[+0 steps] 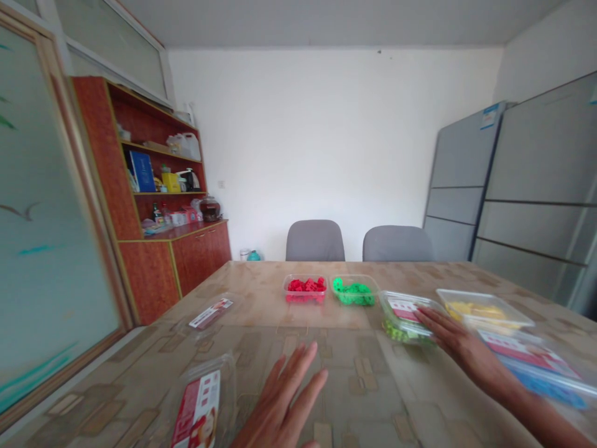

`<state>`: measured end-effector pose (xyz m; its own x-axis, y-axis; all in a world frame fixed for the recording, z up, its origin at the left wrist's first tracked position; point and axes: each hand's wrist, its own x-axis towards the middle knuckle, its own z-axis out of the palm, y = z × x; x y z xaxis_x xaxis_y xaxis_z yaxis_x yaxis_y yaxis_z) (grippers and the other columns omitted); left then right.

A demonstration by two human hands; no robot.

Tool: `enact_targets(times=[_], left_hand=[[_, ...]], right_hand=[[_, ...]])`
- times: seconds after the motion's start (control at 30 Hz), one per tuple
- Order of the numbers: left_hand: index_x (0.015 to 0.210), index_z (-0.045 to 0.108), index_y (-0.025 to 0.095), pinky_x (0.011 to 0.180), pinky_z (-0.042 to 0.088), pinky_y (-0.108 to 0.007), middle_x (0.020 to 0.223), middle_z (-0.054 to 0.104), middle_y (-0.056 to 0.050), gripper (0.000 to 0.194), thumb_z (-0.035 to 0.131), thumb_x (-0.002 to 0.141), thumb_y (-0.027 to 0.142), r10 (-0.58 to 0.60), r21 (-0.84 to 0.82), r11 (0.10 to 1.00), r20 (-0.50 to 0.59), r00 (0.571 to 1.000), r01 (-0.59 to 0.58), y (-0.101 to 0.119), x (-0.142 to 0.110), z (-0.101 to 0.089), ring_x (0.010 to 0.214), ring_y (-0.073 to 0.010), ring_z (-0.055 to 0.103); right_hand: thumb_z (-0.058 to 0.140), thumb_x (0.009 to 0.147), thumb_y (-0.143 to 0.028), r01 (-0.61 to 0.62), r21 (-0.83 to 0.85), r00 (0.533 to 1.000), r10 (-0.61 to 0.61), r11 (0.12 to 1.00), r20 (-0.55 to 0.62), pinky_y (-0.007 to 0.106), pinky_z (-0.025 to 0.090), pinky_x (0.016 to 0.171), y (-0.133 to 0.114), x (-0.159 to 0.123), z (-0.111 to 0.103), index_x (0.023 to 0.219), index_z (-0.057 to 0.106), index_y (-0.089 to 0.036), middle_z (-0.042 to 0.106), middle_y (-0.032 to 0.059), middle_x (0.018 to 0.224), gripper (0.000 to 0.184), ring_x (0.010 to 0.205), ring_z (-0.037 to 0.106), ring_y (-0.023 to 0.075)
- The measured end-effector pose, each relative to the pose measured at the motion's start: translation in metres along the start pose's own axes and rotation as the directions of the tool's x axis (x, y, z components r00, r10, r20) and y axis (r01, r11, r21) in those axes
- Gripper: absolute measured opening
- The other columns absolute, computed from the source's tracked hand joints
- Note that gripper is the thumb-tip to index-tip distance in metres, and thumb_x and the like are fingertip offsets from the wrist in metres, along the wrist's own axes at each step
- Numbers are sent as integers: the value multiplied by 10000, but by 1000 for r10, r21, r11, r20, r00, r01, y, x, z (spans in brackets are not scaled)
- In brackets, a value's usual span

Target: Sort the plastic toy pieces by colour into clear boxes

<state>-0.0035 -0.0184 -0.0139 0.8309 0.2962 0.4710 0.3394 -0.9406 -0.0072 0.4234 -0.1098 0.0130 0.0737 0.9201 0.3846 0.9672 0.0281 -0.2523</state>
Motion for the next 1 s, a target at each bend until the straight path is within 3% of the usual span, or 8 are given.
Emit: enact_targets(times=[0.23, 0.43, 0.6, 0.73, 0.87, 1.0], left_hand=[[1499, 79, 337, 1066, 322, -560, 1583, 5, -58, 866, 603, 813, 266, -5, -7, 1000, 40, 999, 5, 3, 1, 7, 1389, -364, 229], [1489, 151, 336, 1071, 327, -550, 1578, 55, -59, 844, 615, 804, 168, -31, -22, 999, 138, 990, 34, 12, 3, -13, 1388, -341, 249], [1473, 229, 326, 1087, 309, -528, 1576, 73, -57, 746, 619, 847, 212, -23, -23, 999, 111, 994, 26, 14, 3, -12, 1392, -337, 241], [1465, 265, 312, 1093, 304, -504, 1575, 85, -66, 651, 585, 898, 309, 25, -31, 999, 111, 994, -22, 9, 2, -8, 1395, -334, 232], [1457, 280, 321, 1082, 304, -538, 1576, 64, -56, 681, 598, 863, 229, 13, -38, 999, 165, 986, -7, 3, 0, -12, 1386, -346, 250], [1438, 313, 323, 1088, 274, -559, 1570, 114, -52, 711, 608, 817, 142, -31, -69, 996, 256, 966, 50, 6, 0, -27, 1385, -346, 251]], right_hand=[[371, 923, -387, 8, -68, 1000, -6, 998, 25, 505, 240, 1132, 24, -11, 0, 1383, 455, -289, 392, 12, 1465, 478, 1357, 337, 317], [419, 904, -398, -13, -48, 998, 16, 999, 60, 519, 221, 1134, 43, -30, -18, 1382, 457, -296, 382, -4, 1469, 490, 1359, 330, 334], [420, 901, -390, 18, -38, 997, -15, 999, 73, 500, 229, 1134, 35, -15, -14, 1375, 470, -306, 389, -8, 1468, 484, 1357, 338, 321], [387, 901, -378, -11, -78, 1000, 12, 997, 18, 479, 260, 1123, 33, 3, -7, 1367, 495, -285, 432, 16, 1447, 487, 1343, 371, 303], [367, 923, -377, -17, -132, 1000, 16, 991, -4, 463, 292, 1114, 46, 6, -5, 1367, 503, -236, 456, 51, 1436, 484, 1329, 399, 284], [353, 930, -382, 54, -234, 996, -68, 971, -49, 499, 362, 1072, 67, 7, 0, 1341, 531, -212, 507, 83, 1399, 480, 1286, 460, 286]])
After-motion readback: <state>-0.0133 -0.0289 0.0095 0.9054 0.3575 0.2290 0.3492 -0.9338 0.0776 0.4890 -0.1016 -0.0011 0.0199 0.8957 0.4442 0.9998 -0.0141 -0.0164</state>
